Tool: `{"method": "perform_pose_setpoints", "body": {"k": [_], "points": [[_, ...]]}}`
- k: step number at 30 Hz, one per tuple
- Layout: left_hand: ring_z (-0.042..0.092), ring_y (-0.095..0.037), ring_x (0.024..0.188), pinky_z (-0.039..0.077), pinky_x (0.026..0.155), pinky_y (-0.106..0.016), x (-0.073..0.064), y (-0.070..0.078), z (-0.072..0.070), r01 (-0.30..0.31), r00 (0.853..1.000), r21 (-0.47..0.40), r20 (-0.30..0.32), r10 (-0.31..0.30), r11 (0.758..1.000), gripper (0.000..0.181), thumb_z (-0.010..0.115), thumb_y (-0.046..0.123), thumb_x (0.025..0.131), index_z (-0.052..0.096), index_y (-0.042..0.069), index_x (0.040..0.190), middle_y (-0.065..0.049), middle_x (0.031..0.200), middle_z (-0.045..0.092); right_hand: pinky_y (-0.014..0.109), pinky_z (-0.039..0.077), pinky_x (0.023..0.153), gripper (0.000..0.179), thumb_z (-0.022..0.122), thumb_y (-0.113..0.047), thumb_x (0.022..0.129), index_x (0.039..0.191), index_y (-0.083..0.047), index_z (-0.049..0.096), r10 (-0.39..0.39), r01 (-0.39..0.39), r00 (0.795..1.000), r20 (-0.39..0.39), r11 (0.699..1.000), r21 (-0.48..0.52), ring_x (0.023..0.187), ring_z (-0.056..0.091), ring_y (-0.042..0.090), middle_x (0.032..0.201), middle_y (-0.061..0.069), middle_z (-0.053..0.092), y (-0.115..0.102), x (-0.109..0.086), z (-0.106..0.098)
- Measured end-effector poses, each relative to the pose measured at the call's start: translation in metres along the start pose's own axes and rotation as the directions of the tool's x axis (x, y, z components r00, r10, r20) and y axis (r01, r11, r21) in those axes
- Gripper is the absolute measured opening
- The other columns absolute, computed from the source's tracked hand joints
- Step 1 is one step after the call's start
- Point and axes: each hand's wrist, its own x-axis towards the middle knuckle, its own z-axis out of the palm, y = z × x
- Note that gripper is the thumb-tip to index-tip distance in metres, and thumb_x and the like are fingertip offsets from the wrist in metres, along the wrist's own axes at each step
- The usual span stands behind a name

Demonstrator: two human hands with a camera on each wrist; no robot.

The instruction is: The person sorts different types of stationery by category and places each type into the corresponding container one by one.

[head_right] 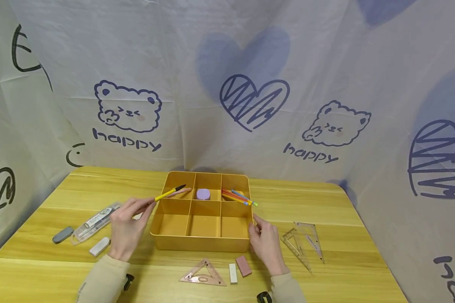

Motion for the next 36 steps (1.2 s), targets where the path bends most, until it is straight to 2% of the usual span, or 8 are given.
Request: {"method": "perform_pose_setpoints", "body": {"k": [4,9,16,25,33,36], "points": [[0.074,-0.024,0.07,0.061,0.064,-0.027,-0.002,0.0,0.001,0.028,0.999,0.011,0.037,-0.028,1.0,0.019,0.081,-0.012,0.074,0.077,-0.005,0.091,-0.015,0.082,0.075,0.018,0.031,0.035,0.041,0.054,-0.004,0.099,0.138,0.008,0.055,0.0,0.0,1.0,0.0,1.0,-0.001,0.036,0.049,0.008,0.06,0.003,0.054,0.0,0.0,0.0],[0.075,-0.024,0.071,0.061,0.063,-0.03,-0.003,-0.001,0.002,0.035,0.998,0.028,0.061,-0.036,0.999,0.017,0.08,-0.011,0.076,0.077,-0.005,0.091,-0.016,0.083,0.074,0.018,0.031,0.035,0.041,0.054,-0.004,0.099,0.138,0.009,0.055,0.0,0.0,1.0,0.0,1.0,0.002,0.036,0.05,0.009,0.06,0.002,0.054,0.0,0.0,0.0],[0.074,-0.025,0.072,0.062,0.063,-0.034,-0.003,0.001,0.003,0.023,0.997,0.066,0.076,-0.028,0.998,0.017,0.078,-0.012,0.078,0.077,-0.005,0.093,-0.016,0.085,0.074,0.018,0.031,0.035,0.041,0.054,-0.003,0.098,0.137,0.009,0.056,-0.01,0.01,1.0,0.0,1.0,-0.001,0.035,0.048,0.007,0.059,0.003,0.054,0.0,0.0,0.0],[0.075,-0.031,0.084,0.064,0.072,-0.037,-0.004,0.002,0.009,-0.02,0.992,0.09,0.122,0.009,0.996,0.024,0.079,-0.015,0.074,0.077,-0.005,0.096,-0.018,0.096,0.076,0.018,0.032,0.034,0.041,0.054,-0.003,0.099,0.139,0.009,0.054,-0.006,0.006,1.0,0.005,1.0,0.019,0.036,0.054,0.018,0.059,0.003,0.054,0.0,-0.001,-0.001],[0.075,-0.036,0.094,0.064,0.077,-0.037,-0.005,0.005,0.01,-0.003,0.981,0.077,0.194,-0.012,0.997,0.028,0.076,-0.015,0.078,0.075,-0.008,0.106,-0.021,0.107,0.073,0.018,0.03,0.035,0.041,0.054,-0.003,0.099,0.138,0.008,0.056,-0.011,0.011,1.0,0.003,1.0,0.006,0.035,0.048,0.007,0.058,0.002,0.053,0.0,-0.001,0.0],[0.074,-0.036,0.096,0.063,0.078,-0.038,-0.005,0.005,0.011,-0.007,0.975,0.081,0.22,-0.011,0.997,0.031,0.075,-0.015,0.08,0.073,-0.008,0.11,-0.021,0.11,0.072,0.018,0.03,0.035,0.041,0.054,-0.003,0.099,0.138,0.008,0.055,-0.012,0.012,1.0,0.004,1.0,0.013,0.035,0.047,0.007,0.058,0.003,0.053,0.001,-0.001,0.0]]}}
